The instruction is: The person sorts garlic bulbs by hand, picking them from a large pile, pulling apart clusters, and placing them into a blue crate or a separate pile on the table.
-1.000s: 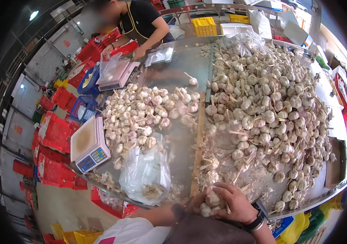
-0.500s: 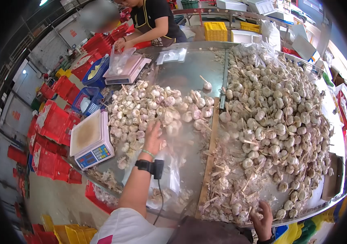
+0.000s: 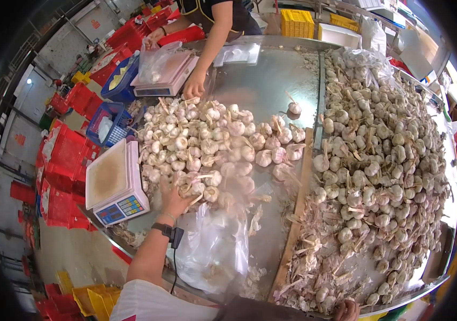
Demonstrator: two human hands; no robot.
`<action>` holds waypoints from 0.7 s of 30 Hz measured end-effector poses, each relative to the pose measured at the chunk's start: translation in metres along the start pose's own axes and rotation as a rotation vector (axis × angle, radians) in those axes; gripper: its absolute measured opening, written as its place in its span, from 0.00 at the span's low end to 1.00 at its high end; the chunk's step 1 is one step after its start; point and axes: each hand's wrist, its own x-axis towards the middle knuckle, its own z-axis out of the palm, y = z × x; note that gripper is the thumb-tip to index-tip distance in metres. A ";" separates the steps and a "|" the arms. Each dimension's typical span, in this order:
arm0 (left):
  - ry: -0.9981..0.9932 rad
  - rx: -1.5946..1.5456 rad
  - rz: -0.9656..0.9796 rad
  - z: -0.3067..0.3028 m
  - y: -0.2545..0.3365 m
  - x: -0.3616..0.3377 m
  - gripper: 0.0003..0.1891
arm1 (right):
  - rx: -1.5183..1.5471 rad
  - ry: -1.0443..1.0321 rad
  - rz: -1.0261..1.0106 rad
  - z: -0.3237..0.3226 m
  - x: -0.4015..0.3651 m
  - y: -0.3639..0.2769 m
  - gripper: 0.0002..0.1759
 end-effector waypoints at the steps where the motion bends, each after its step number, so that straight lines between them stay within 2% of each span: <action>1: 0.050 0.033 0.071 0.002 0.007 0.010 0.59 | 0.025 0.009 0.017 -0.001 0.003 -0.005 0.11; 4: -0.001 0.006 -0.016 -0.014 0.048 0.035 0.60 | 0.014 -0.056 0.005 -0.010 0.015 -0.016 0.10; 5: 0.065 0.007 0.162 -0.002 0.048 0.053 0.61 | 0.041 -0.086 0.018 -0.008 0.013 -0.011 0.10; 8: 0.025 0.162 0.112 -0.002 0.090 0.088 0.61 | 0.057 -0.112 0.063 -0.008 0.019 -0.015 0.11; 11: 0.000 0.133 0.125 0.012 0.110 0.140 0.56 | 0.018 -0.147 0.019 -0.009 0.032 -0.026 0.15; 14: -0.040 0.167 0.090 0.010 0.152 0.192 0.53 | 0.002 -0.146 0.042 -0.004 0.022 -0.010 0.14; 17: -0.037 0.170 0.105 0.019 0.188 0.246 0.52 | 0.026 -0.182 0.091 -0.009 0.038 -0.024 0.12; 19: 0.016 0.100 -0.001 0.026 0.216 0.272 0.51 | 0.035 -0.180 0.107 -0.013 0.042 -0.027 0.12; 20: 0.015 0.091 0.014 0.030 0.228 0.278 0.51 | 0.054 -0.211 0.077 -0.014 0.044 -0.025 0.11; 21: 0.071 -0.168 0.043 0.030 0.241 0.280 0.50 | 0.072 -0.243 0.044 -0.016 0.046 -0.022 0.11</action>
